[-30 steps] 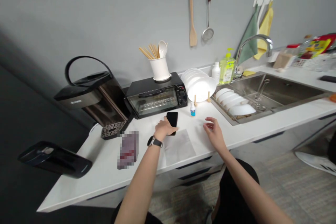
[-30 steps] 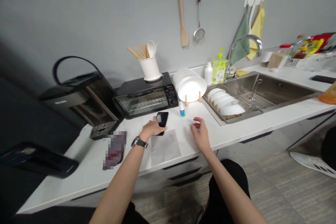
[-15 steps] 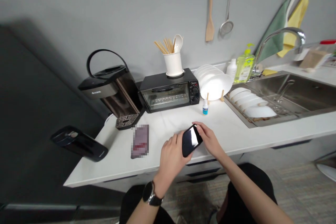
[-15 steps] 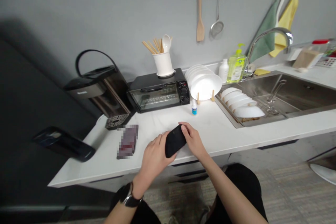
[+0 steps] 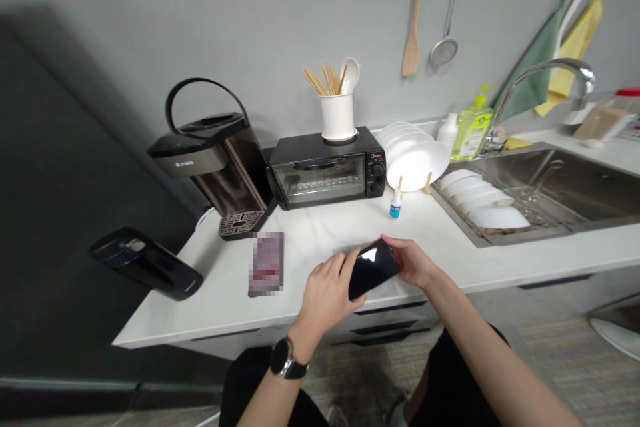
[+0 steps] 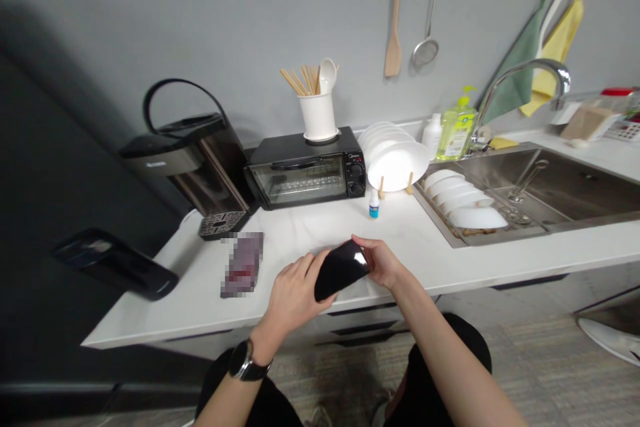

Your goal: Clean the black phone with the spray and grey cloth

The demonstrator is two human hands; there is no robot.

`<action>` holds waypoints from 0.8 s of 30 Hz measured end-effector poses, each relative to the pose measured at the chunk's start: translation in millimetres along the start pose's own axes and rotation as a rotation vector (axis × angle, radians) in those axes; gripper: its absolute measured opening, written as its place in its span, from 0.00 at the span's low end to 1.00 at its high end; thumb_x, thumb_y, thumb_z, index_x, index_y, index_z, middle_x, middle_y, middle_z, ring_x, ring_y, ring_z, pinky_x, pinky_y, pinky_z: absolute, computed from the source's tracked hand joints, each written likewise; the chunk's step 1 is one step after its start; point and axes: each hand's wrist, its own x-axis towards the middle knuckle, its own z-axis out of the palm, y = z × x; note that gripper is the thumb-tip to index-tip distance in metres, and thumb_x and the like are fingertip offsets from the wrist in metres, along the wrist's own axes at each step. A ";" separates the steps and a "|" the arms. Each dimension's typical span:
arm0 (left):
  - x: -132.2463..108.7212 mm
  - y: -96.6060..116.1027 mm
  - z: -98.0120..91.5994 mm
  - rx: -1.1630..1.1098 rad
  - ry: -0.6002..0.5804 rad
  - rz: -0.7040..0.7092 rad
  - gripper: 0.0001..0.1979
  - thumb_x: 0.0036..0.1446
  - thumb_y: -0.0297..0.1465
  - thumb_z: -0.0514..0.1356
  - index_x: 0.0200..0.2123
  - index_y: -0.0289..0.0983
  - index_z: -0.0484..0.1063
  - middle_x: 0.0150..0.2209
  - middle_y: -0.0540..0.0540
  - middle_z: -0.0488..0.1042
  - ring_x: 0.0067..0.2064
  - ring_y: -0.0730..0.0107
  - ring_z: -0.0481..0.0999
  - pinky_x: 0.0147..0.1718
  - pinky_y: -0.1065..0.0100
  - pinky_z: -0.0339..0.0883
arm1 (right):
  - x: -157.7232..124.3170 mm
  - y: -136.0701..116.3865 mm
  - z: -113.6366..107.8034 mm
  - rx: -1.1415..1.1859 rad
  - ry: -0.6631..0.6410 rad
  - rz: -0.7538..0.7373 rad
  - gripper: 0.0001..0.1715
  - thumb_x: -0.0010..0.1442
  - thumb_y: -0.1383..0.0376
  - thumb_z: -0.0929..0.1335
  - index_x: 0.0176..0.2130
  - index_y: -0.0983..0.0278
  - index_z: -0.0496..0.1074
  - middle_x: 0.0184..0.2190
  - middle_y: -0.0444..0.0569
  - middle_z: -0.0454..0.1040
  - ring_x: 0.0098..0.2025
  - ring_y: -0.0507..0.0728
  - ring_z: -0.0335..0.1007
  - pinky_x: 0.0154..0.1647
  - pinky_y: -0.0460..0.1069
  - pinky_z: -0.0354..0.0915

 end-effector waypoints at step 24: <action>15.6 15.5 -0.4 -0.750 0.132 -0.235 0.49 0.53 0.34 0.71 0.74 0.47 0.53 0.69 0.44 0.67 0.67 0.50 0.70 0.67 0.50 0.65 | -13.0 -11.2 16.5 -0.041 0.141 -0.184 0.25 0.59 0.40 0.70 0.34 0.57 0.77 0.24 0.44 0.73 0.28 0.58 0.67 0.27 0.51 0.65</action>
